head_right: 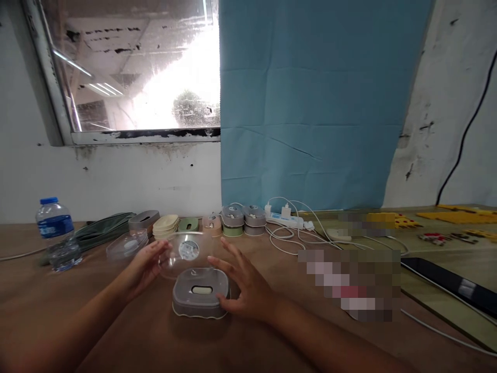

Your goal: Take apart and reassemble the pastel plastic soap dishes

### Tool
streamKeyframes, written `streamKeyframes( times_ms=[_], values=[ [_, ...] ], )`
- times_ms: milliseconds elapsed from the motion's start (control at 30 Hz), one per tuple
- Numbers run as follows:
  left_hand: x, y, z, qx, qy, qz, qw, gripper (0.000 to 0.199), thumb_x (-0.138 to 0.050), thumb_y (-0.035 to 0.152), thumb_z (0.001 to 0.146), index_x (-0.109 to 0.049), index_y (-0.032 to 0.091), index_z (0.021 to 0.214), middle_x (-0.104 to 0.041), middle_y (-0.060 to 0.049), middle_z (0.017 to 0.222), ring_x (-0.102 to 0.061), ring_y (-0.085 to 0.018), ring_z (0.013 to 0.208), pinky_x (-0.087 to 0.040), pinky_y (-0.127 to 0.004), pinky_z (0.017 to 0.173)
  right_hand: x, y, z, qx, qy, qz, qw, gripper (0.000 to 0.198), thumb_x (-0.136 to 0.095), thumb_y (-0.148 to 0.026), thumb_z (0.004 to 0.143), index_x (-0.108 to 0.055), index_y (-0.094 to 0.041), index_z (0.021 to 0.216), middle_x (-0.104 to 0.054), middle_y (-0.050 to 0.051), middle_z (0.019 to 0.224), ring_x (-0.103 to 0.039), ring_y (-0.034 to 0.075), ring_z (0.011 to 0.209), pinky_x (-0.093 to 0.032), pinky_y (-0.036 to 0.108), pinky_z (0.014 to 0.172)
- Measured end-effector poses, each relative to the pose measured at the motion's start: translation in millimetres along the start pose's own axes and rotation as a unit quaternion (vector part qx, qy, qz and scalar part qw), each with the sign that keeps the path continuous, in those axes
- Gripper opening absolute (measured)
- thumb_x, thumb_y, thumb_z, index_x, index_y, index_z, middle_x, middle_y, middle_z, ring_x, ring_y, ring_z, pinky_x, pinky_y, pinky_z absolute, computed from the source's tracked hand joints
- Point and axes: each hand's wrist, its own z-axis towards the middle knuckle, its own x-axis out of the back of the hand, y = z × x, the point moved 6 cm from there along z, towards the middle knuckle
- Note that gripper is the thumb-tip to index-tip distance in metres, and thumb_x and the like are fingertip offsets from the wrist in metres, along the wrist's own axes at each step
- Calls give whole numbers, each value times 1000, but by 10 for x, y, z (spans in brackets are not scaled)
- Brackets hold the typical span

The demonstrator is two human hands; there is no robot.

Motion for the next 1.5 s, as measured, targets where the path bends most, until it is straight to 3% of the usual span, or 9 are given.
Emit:
streamKeyframes(
  times_ms=[167,400,500,633,833,933,1167,1333,1500],
  values=[
    [-148,-317,-55,67,-84,5,994,28,-69,37,71,-54,15,77,-60,0,69,-56,-9,61,-43,-19,55,-162,155,-53,-3,-84,99,992,51,-63,-41,78,-47,-30,125,-23,6,142,-34,24,126,-35,36,101],
    [97,-478,36,19,-17,128,991,42,-54,57,75,-59,16,85,-62,-2,78,-57,-13,71,-42,-23,64,-204,260,-66,-39,-104,128,986,56,-65,-48,74,-48,-29,125,-32,7,137,-36,25,123,-34,39,101],
    [128,-603,24,81,-52,161,982,50,-43,58,81,-60,14,98,-64,-8,93,-59,-21,88,-43,-30,76,-236,285,-78,-64,-145,131,979,56,-62,-48,76,-46,-29,126,-35,8,135,-35,25,124,-34,41,100],
    [138,-576,-47,93,-89,269,954,50,-64,41,73,-53,22,118,-50,-6,126,-43,-24,117,-36,-32,93,-272,288,-103,-50,-191,137,971,61,-63,-47,74,-43,-30,129,-33,8,136,-35,26,125,-32,42,101],
    [39,-471,-107,52,-190,312,930,63,-63,35,75,-36,31,132,-43,-5,131,-40,-23,119,-32,-36,99,-285,340,-96,-61,-185,158,968,69,-73,-47,63,-48,-27,124,-35,10,134,-35,27,124,-31,44,101],
    [56,-454,-98,31,-230,341,911,57,-60,36,77,-40,29,130,-45,-6,126,-45,-22,112,-36,-37,95,-280,341,-77,-63,-179,153,970,68,-74,-49,61,-52,-24,120,-39,11,131,-38,27,122,-34,43,99],
    [125,-423,-65,-29,-257,414,873,71,-71,35,66,-41,29,130,-44,-7,123,-43,-25,111,-36,-39,96,-205,222,-22,7,-118,-49,992,66,-72,-53,59,-57,-28,117,-45,9,130,-21,37,129,-19,57,102],
    [141,-441,-57,-27,-252,408,877,72,-73,34,64,-42,28,130,-45,-7,125,-43,-26,113,-35,-40,97,-282,224,-50,-13,-140,37,989,70,-72,-50,61,-49,-22,121,-37,12,136,-31,30,127,-28,47,102],
    [197,-511,-30,2,-225,347,911,73,-71,31,67,-37,26,132,-43,-10,131,-45,-25,114,-35,-41,98,-357,260,-78,-14,-158,175,972,67,-73,-42,65,-40,-20,118,-23,15,143,-27,25,130,-30,41,102]
  ],
)
